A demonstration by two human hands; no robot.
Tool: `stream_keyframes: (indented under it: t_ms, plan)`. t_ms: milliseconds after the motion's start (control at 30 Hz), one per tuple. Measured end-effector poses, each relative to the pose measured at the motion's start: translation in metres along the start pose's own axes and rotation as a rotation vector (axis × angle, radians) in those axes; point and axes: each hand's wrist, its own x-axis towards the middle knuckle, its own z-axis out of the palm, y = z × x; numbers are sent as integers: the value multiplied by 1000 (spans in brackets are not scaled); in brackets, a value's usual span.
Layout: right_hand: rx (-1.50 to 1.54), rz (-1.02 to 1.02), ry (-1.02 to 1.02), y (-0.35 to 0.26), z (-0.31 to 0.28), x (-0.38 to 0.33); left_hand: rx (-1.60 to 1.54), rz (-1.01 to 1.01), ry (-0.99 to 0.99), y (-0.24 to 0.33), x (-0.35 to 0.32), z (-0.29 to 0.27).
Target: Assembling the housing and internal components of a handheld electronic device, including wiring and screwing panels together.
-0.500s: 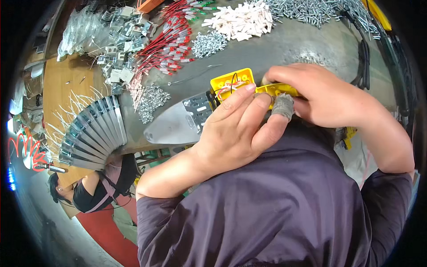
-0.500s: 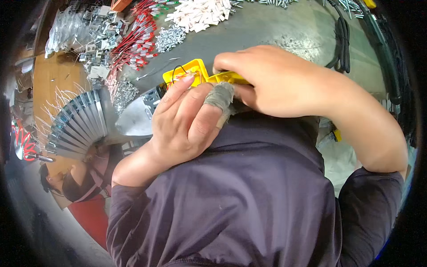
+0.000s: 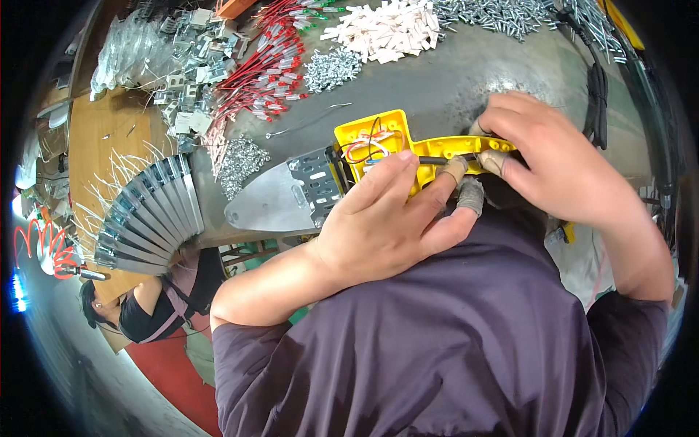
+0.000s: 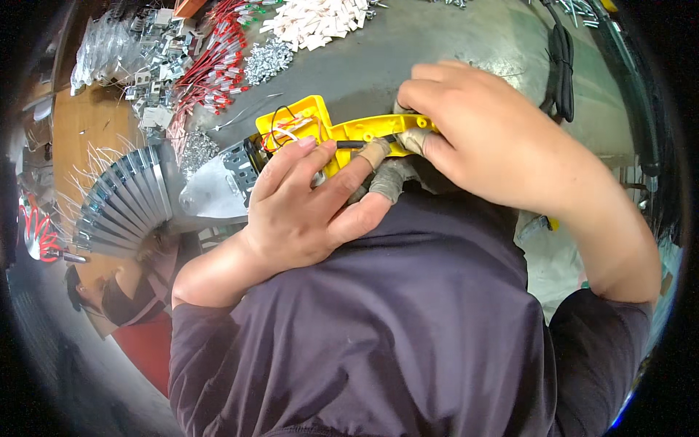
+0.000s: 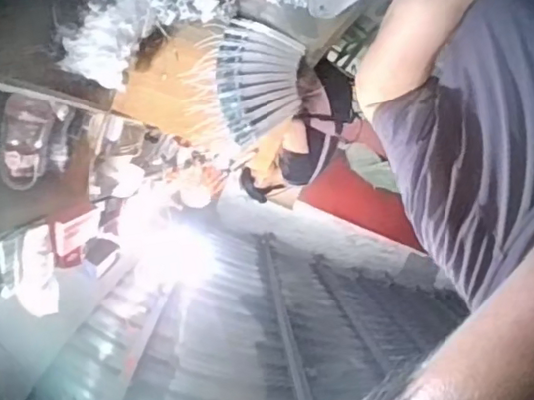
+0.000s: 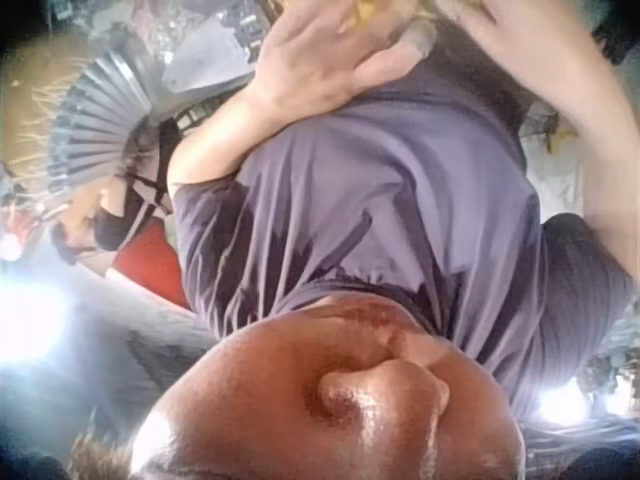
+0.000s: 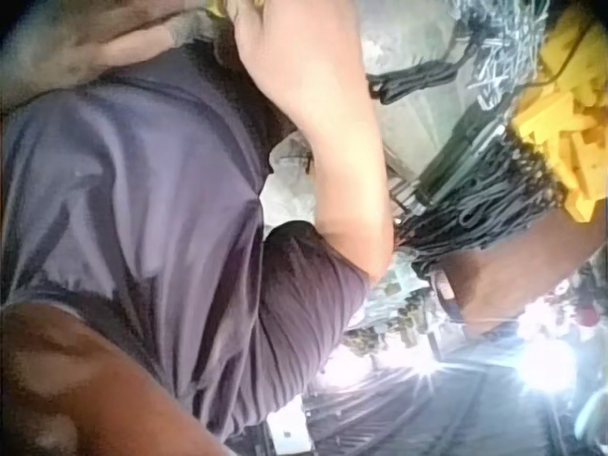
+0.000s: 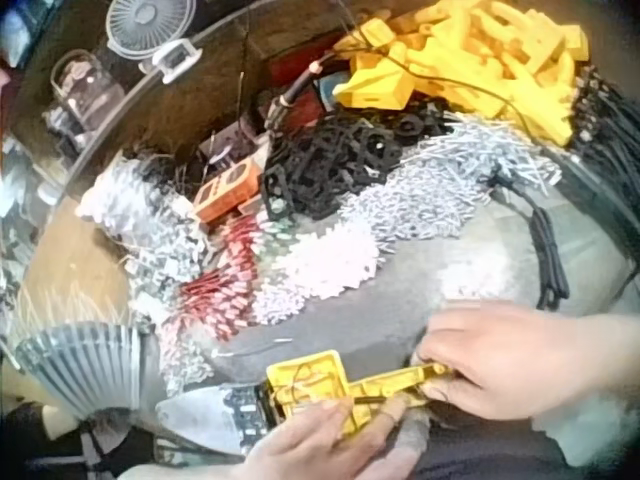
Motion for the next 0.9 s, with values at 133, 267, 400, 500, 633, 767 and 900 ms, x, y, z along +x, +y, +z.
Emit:
stream_keyframes:
  t_ms: [133, 267, 400, 500, 633, 767, 900]
  plan:
    - [-100, 55, 4, -1, 4, 0, 60, 24, -95, 1, 10, -3]
    - [-8, -32, 25, 13, -4, -9, 38, 8, -114, -1, 9, -3]
    - [-87, 10, 31, 10, -22, -35, -4, -20, -112, -2, 10, -4]
    - [-185, -19, 62, 14, -7, -42, -43, -60, -68, -1, 10, -2]
    - [80, 142, 48, 9, -14, -33, -76, -69, -22, -1, 11, 1]
    - [219, 400, -97, 7, -23, -16, -127, -79, -70, 0, 10, 1]
    - [25, 271, -152, 12, -25, -4, -97, -43, -83, -1, 11, 1]
